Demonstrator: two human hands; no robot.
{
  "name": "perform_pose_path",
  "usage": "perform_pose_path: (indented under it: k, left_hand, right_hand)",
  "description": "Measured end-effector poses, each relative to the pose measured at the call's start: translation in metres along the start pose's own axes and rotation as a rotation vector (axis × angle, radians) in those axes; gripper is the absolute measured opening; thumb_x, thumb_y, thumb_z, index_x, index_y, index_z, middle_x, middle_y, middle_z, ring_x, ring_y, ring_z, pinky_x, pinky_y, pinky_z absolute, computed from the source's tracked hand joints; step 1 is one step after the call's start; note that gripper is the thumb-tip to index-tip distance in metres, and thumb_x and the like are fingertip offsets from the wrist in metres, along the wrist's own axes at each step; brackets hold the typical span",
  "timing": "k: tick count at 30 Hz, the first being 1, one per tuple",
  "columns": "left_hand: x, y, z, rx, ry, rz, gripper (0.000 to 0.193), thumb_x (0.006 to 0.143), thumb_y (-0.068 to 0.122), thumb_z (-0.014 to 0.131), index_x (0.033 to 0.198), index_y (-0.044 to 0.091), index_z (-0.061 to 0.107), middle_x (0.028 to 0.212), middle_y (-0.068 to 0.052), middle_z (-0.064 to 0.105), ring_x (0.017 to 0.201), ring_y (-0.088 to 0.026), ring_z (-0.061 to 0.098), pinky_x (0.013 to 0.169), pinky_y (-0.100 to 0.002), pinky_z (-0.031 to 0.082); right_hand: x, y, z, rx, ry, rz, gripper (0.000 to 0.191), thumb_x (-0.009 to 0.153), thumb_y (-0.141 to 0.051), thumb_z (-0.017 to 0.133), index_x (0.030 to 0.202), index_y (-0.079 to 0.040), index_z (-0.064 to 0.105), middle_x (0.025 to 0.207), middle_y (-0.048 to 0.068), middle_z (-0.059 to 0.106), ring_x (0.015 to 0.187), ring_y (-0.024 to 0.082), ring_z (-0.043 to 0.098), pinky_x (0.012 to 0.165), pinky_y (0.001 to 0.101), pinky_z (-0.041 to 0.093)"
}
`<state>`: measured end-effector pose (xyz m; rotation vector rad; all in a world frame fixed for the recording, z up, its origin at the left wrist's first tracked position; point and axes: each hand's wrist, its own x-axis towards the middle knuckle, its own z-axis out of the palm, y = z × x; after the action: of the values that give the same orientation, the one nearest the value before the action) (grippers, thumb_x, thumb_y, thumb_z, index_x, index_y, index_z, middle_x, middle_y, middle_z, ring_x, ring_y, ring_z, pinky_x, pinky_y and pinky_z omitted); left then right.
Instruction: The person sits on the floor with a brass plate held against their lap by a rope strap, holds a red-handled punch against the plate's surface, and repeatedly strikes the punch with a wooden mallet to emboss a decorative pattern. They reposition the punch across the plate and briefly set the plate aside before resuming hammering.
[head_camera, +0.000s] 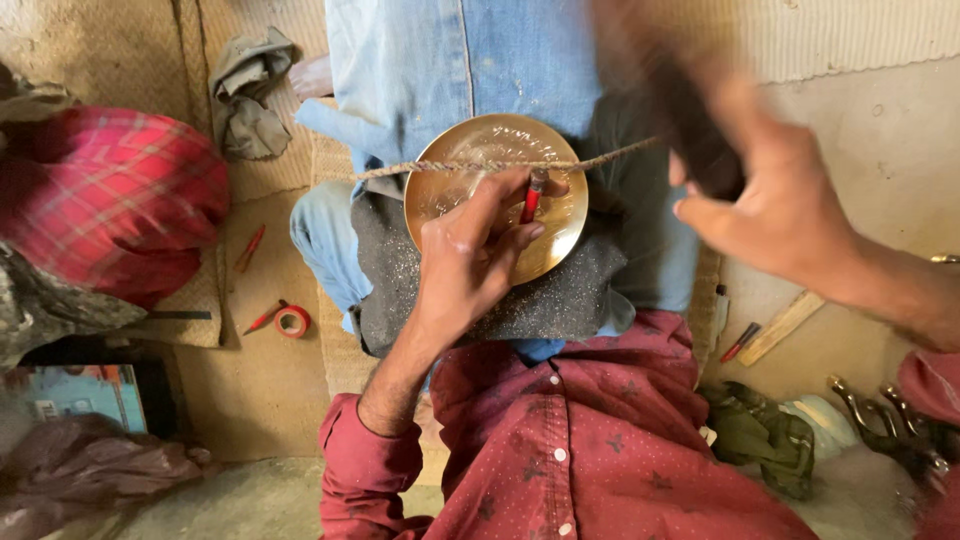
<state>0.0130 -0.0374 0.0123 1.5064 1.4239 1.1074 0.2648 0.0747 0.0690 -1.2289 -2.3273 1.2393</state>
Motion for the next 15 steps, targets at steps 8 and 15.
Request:
perform_pose_path:
  k: [8, 15]
  left_hand:
    - [0.001, -0.001, -0.002, 0.083, -0.019, -0.047, 0.045, 0.093, 0.003, 0.079, 0.134, 0.006, 0.059, 0.105, -0.013, 0.074, 0.086, -0.024, 0.075, 0.072, -0.032, 0.057]
    - [0.001, 0.002, -0.001, 0.026, -0.015, -0.029, 0.046, 0.093, 0.0, 0.077, 0.134, 0.005, 0.057, 0.11, -0.014, 0.074, 0.086, -0.021, 0.075, 0.069, -0.03, 0.057]
  right_hand:
    - [-0.008, 0.018, 0.002, 0.054, 0.043, 0.013, 0.092, 0.077, 0.004, 0.069, 0.161, -0.02, 0.039, 0.11, 0.006, 0.066, 0.087, 0.015, 0.067, 0.077, 0.0321, 0.056]
    - [-0.014, 0.031, 0.003, -0.152, 0.012, 0.016, 0.063, 0.085, 0.005, 0.076, 0.139, -0.023, 0.055, 0.107, 0.008, 0.072, 0.082, 0.016, 0.072, 0.075, 0.0289, 0.06]
